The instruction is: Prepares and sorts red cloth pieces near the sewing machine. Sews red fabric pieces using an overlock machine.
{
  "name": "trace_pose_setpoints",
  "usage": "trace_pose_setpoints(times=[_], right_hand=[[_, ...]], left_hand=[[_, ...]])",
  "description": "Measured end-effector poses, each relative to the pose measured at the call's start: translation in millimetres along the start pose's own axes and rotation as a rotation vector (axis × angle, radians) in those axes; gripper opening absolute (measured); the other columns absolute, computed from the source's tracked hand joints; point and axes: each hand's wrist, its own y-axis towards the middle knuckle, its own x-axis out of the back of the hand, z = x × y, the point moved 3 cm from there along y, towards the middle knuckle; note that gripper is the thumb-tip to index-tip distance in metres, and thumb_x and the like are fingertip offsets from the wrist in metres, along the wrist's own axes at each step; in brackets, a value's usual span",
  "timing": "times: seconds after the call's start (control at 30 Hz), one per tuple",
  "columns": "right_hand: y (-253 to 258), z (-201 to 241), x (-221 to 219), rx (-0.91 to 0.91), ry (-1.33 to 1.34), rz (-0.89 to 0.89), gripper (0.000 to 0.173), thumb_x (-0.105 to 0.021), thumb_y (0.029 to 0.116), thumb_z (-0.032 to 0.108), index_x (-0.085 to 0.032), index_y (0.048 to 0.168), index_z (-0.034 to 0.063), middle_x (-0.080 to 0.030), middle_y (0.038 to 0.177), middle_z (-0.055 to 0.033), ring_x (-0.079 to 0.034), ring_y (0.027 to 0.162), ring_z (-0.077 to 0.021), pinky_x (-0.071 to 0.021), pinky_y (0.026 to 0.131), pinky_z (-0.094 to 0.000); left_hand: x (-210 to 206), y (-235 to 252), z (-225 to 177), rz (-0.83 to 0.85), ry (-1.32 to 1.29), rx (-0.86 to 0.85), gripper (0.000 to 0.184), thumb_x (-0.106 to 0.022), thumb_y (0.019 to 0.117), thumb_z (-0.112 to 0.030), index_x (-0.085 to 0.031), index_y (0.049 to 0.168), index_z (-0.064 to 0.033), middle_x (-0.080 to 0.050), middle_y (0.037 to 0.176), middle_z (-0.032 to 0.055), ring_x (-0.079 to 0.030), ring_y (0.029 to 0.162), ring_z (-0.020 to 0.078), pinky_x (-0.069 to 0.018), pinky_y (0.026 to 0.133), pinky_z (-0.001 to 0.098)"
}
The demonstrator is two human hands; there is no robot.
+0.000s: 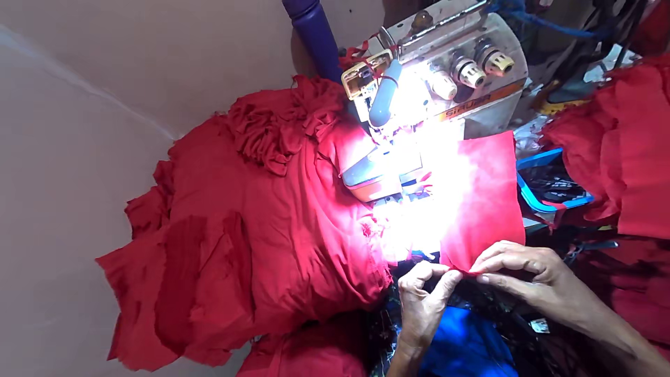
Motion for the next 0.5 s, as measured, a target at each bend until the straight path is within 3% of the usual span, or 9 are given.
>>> trace_pose_setpoints(times=[0.1, 0.2, 0.27, 0.33, 0.4, 0.5], right_hand=[[18, 15, 16, -0.144, -0.152, -0.227, 0.012, -0.063, 0.0934, 0.019, -0.071, 0.095, 0.01, -0.067, 0.087, 0.0092, -0.061, 0.078, 0.0063, -0.0522, 0.07, -0.0141], [48, 45, 40, -0.124, -0.189, -0.437, 0.016, -0.056, 0.1023, 0.018, -0.061, 0.112, 0.0067, -0.06, 0.088, 0.0081, -0.057, 0.07, 0.0071, -0.0489, 0.062, -0.0128], [61, 64, 52, 0.073, -0.177, -0.49, 0.016, -0.054, 0.1053, 0.02, -0.057, 0.118, 0.0105, -0.061, 0.097, 0.012, -0.06, 0.083, 0.009, -0.051, 0.073, -0.0102], [69, 76, 56, 0.257, -0.145, -0.479, 0.017, -0.056, 0.1048, 0.018, -0.059, 0.119, 0.0093, -0.065, 0.103, 0.0116, -0.064, 0.093, 0.0043, -0.0546, 0.083, -0.0147], [67, 83, 53, 0.316, -0.173, -0.42, 0.018, -0.057, 0.1045, 0.02, -0.064, 0.116, 0.0075, -0.069, 0.102, 0.0102, -0.066, 0.092, 0.0032, -0.0559, 0.081, -0.016], [48, 81, 41, 0.318, -0.214, -0.318, 0.019, -0.057, 0.1045, 0.025, -0.069, 0.111, 0.0112, -0.07, 0.098, 0.0094, -0.065, 0.088, 0.0041, -0.0556, 0.077, -0.0153]], left_hand=[[1, -5, 10, -0.052, 0.174, 0.038, 0.01, -0.073, 0.0879, -0.009, -0.073, 0.084, 0.0005, -0.069, 0.075, 0.0019, -0.063, 0.067, -0.0011, -0.0532, 0.065, 0.0155], [-2, -5, 11, -0.037, 0.357, 0.036, 0.014, -0.072, 0.0891, -0.014, -0.072, 0.082, -0.0018, -0.067, 0.071, 0.0013, -0.061, 0.063, 0.0, -0.0518, 0.062, 0.0163], [1, -1, -2, -0.034, 0.595, -0.018, 0.019, -0.074, 0.0868, -0.024, -0.072, 0.086, -0.0044, -0.067, 0.072, 0.0018, -0.062, 0.063, 0.0073, -0.0514, 0.061, 0.0255], [6, 9, -20, -0.071, 0.699, -0.16, 0.03, -0.077, 0.0838, -0.028, -0.07, 0.092, -0.0006, -0.067, 0.074, 0.0039, -0.062, 0.063, 0.0104, -0.052, 0.06, 0.0271], [5, 29, -43, -0.002, 0.569, -0.189, 0.026, -0.068, 0.0925, -0.022, -0.07, 0.099, 0.003, -0.068, 0.079, 0.006, -0.063, 0.067, 0.0075, -0.0537, 0.064, 0.0225], [-5, 74, -60, 0.263, 0.153, 0.21, 0.044, -0.035, 0.1099, -0.022, -0.068, 0.111, 0.0069, -0.071, 0.089, 0.0054, -0.066, 0.077, 0.0045, -0.0557, 0.074, 0.0233]])
